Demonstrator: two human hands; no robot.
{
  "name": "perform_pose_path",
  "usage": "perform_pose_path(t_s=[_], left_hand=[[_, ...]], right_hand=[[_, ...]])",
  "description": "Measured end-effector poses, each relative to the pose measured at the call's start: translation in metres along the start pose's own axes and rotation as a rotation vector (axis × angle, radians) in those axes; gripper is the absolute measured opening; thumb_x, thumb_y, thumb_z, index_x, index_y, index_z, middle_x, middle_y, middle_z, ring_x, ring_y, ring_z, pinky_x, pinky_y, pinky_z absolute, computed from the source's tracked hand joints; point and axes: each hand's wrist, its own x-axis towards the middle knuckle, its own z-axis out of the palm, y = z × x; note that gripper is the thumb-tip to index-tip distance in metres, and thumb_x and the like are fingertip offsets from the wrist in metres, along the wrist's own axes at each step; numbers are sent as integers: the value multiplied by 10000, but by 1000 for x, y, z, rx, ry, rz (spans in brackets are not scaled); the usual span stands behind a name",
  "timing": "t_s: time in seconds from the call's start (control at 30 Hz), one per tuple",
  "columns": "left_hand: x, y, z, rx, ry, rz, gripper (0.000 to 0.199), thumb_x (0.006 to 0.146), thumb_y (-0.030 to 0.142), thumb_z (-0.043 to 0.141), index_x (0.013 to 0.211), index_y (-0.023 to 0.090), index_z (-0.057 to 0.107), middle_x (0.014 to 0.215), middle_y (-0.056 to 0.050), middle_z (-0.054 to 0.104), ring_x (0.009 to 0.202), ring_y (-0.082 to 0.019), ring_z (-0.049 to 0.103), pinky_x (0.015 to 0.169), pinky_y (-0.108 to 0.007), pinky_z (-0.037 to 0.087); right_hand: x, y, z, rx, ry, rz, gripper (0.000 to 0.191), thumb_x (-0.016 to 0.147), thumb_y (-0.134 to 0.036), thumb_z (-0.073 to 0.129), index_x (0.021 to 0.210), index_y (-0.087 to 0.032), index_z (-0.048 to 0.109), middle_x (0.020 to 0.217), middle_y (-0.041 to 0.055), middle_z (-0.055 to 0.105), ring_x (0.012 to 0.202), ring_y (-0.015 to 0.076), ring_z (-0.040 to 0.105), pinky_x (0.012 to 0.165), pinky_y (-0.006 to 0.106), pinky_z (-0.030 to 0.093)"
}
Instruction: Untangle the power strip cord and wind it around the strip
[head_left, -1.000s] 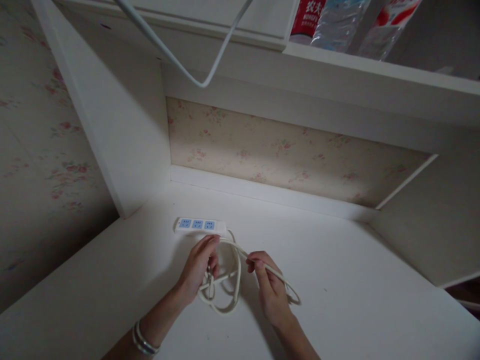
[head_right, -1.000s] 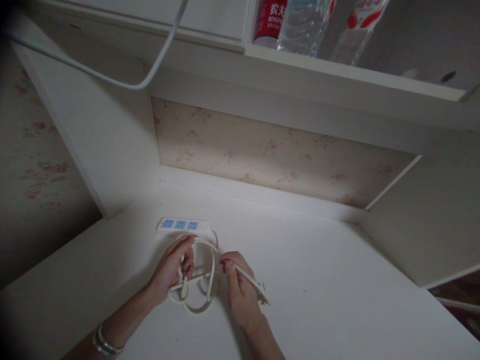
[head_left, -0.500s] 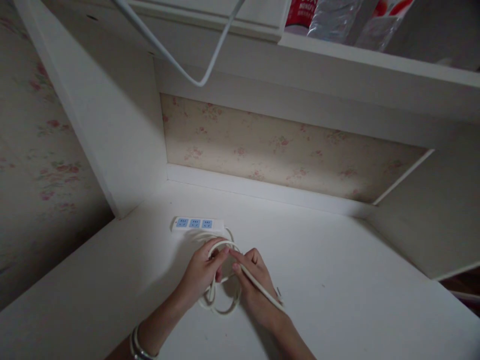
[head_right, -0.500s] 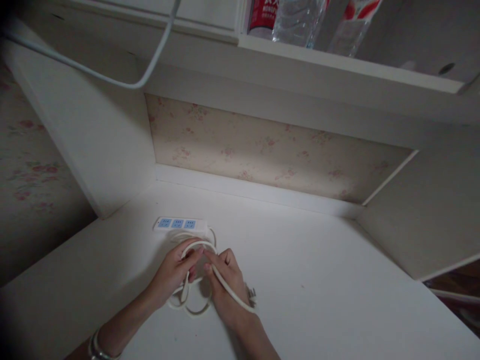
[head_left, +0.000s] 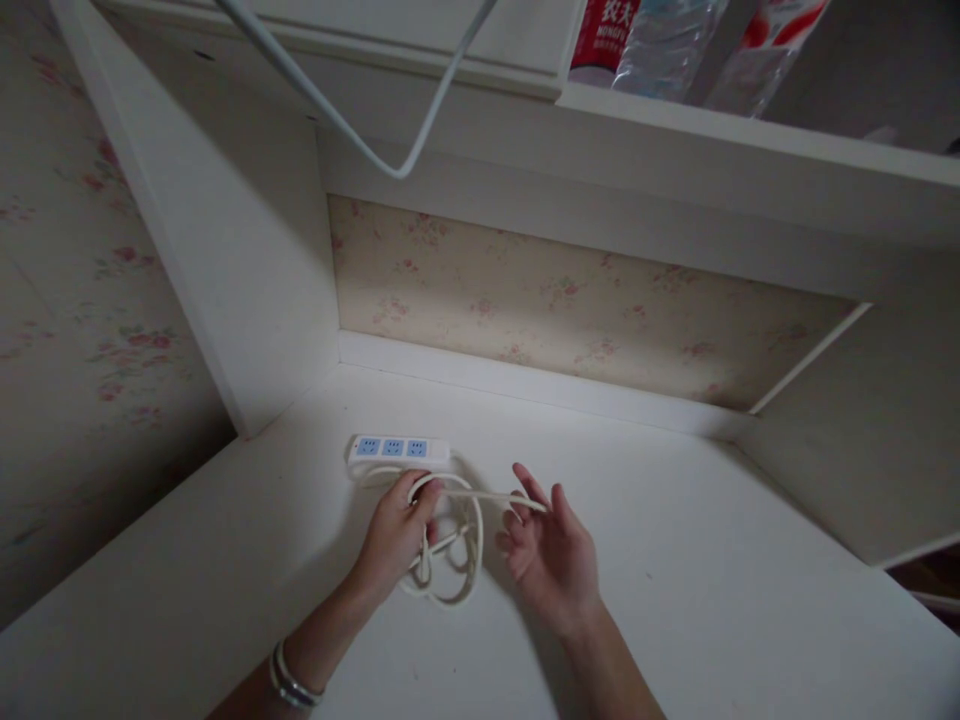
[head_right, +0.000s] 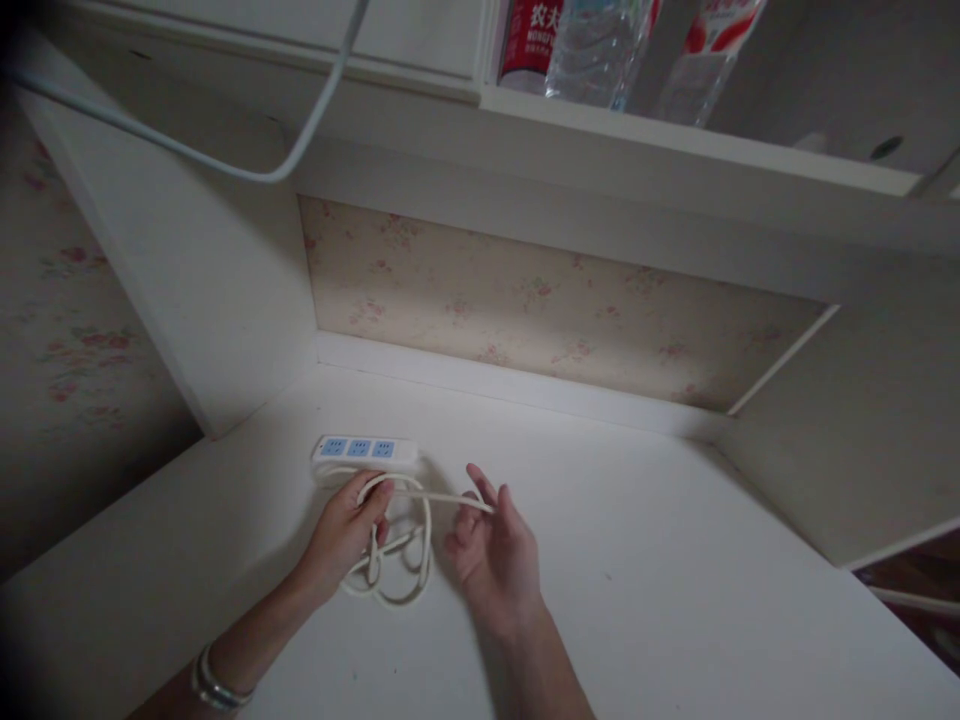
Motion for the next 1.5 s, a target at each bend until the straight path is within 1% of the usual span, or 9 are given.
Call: perform_pose_path(t_s=[0.13, 0.27, 0.43, 0.63, 0.93, 1.03, 1.2, 1.37, 1.5], left_hand=[[4, 1, -3, -21, 82, 14, 406, 725, 552, 639, 875, 177, 597, 531, 72, 473, 373, -78, 461, 338, -159, 305], [7, -2, -4, 3, 88, 7, 398, 747, 565, 606, 859, 184, 575, 493, 89, 411, 360, -79, 450, 331, -154, 298], [6, -2, -1, -34, 53, -34, 383, 744, 537, 607, 909, 196, 550, 540, 82, 467, 362, -80, 467, 330, -156, 309], [-5, 6, 8, -170, -64, -85, 456, 763, 543, 568, 1084, 261, 408, 650, 77, 559, 378, -90, 504, 355, -173, 339], [0, -7, 8, -161, -160, -76, 412, 810, 602, 508, 1033, 269, 411, 557, 112, 416, 356, -62, 404, 355, -157, 269], [-2, -8, 8, -199, -191, -85, 423, 823, 602, 496, 1058, 255, 442, 523, 115, 388, 345, -55, 354, 359, -159, 247], [-7, -3, 9, -173, -231, -40, 432, 829, 589, 501, 1046, 217, 477, 500, 108, 393, 350, -57, 345, 368, -170, 256], [-9, 3, 8, -125, -277, -13, 450, 797, 542, 573, 1060, 180, 538, 510, 87, 451, 406, -70, 428, 418, -180, 318], [-9, 3, 6, -115, -307, -27, 475, 789, 524, 596, 1098, 165, 560, 575, 55, 510, 477, -86, 480, 448, -189, 340]], right_hand=[[15, -10, -34, 195, 178, -86, 245, 843, -427, 587, 841, -203, 689, 733, 16, 619, 496, 89, 424, 498, 249, 441], [21, -17, -52, 236, 258, -170, 127, 787, -354, 680, 813, -230, 677, 749, -9, 633, 504, 75, 444, 488, 216, 451], [12, -29, -29, 118, 289, -311, 363, 888, -544, 463, 987, -250, 650, 787, -3, 599, 538, 88, 476, 517, 235, 468], [-3, -14, 7, -139, 168, -443, 299, 941, -498, 387, 1135, -319, 528, 769, -28, 561, 512, 90, 456, 521, 241, 433], [-6, 23, 8, -1141, -114, -567, 202, 912, -301, 516, 1070, -254, 634, 990, 54, 643, 902, 181, 566, 797, 318, 468], [0, 30, 5, -1320, -69, -632, 206, 901, -285, 529, 1062, -269, 656, 1048, 77, 619, 964, 211, 549, 850, 378, 464], [2, 35, 4, -1369, 12, -599, 226, 910, -303, 501, 1060, -244, 661, 1327, 121, 454, 1028, 212, 562, 866, 377, 494], [5, 30, -3, -1336, 11, -585, 228, 922, -283, 477, 1081, -243, 635, 1045, 78, 651, 951, 193, 610, 846, 328, 495], [8, 34, -7, -1173, 13, -524, 143, 908, -309, 489, 953, -232, 601, 1050, 69, 645, 874, 173, 618, 743, 288, 506]])
